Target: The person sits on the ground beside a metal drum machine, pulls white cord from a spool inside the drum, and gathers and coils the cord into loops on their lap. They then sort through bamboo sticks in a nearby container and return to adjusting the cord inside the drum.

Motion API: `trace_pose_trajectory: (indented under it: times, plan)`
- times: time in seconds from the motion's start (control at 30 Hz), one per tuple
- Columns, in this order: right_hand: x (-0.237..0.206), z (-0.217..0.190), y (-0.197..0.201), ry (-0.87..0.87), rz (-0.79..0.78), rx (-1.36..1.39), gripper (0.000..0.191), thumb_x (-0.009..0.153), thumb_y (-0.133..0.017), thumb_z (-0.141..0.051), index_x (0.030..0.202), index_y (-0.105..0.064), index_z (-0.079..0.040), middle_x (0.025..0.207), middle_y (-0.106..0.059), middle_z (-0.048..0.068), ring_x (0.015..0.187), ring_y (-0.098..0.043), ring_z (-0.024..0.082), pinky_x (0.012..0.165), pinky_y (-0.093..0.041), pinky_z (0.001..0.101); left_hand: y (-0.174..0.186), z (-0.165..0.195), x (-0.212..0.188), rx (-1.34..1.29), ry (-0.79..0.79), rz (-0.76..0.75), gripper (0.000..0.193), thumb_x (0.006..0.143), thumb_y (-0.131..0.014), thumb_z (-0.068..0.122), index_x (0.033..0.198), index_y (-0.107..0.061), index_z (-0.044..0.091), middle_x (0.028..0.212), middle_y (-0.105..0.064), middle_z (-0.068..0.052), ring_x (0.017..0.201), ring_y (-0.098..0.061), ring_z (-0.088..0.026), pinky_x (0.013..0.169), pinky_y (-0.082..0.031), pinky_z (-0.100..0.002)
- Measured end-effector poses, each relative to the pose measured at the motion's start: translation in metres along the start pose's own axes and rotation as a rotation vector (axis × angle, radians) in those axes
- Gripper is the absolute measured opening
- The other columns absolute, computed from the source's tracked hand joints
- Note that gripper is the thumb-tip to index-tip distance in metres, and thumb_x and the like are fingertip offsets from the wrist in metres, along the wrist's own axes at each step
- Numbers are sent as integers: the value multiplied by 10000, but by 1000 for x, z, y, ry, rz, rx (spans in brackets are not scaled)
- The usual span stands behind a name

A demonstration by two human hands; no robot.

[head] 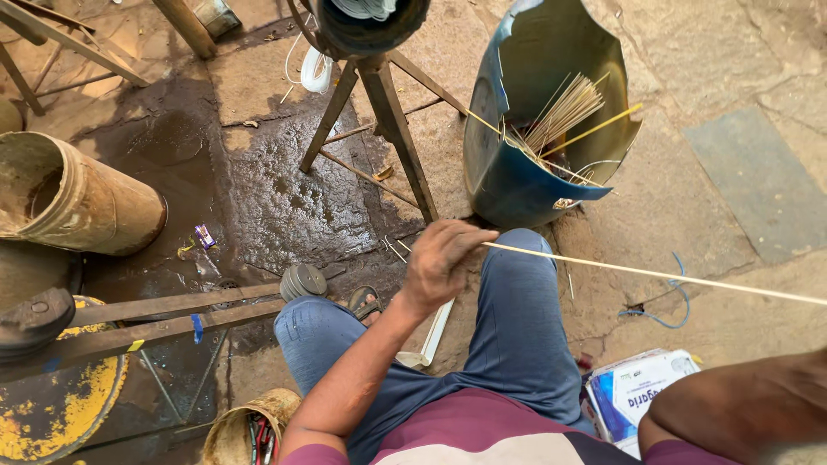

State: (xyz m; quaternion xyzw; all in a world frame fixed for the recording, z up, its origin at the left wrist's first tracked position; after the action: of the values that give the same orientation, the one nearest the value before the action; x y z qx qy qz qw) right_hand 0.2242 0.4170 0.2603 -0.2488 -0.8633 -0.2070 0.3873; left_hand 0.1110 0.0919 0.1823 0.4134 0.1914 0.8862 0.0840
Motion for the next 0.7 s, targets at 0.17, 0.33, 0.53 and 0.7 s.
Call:
trace_pose_trajectory:
  times: [0.17, 0.33, 0.53, 0.7]
  plan:
    - [4, -22, -58, -256, -228, 121, 188, 1010, -774, -26, 1134, -679, 78, 1029, -715, 206, 943, -729, 230, 841, -602, 269, 24, -16, 3, 25, 11, -82, 201, 898, -718, 89, 1086, -788, 65, 986, -777, -85, 904, -719, -259, 826, -544, -409]
    - [43, -55, -78, 121, -76, 171, 91, 1064, -728, -97, 1071, -689, -15, 967, -732, 151, 872, -770, 192, 805, -652, 279, 73, -23, 64, 325, -125, 293, 539, 1001, -671, 286, 1459, -510, 51, 1386, -643, -128, 1224, -694, -348, 1108, -541, -424]
    - [96, -103, -157, 559, -173, 55, 130, 1050, -752, -92, 1094, -696, 17, 1018, -766, 182, 963, -787, 285, 861, -657, 346, 84, -71, 151, 807, 230, 71, 871, 963, -749, 471, 1542, -351, -44, 1505, -482, -283, 894, -738, -326, 665, -626, -381]
    - [120, -111, -208, 650, -247, -95, 99, 1081, -783, -58, 1128, -700, -30, 1087, -754, 96, 1033, -759, 241, 879, -627, 322, 78, -91, 148, 956, 65, 195, 765, 1027, -738, 391, 1560, -339, 15, 1496, -528, -197, 775, -709, -256, 551, -595, -314]
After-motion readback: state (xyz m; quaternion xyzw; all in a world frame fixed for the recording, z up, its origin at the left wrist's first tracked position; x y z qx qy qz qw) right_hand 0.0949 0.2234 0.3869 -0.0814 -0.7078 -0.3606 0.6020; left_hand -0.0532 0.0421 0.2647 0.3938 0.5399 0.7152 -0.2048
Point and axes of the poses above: each hand's wrist, its own x-axis towards the middle knuckle, its own y-axis out of the back of the hand, z = x × y, the point moved 4 cm from there along x, towards the middle knuckle
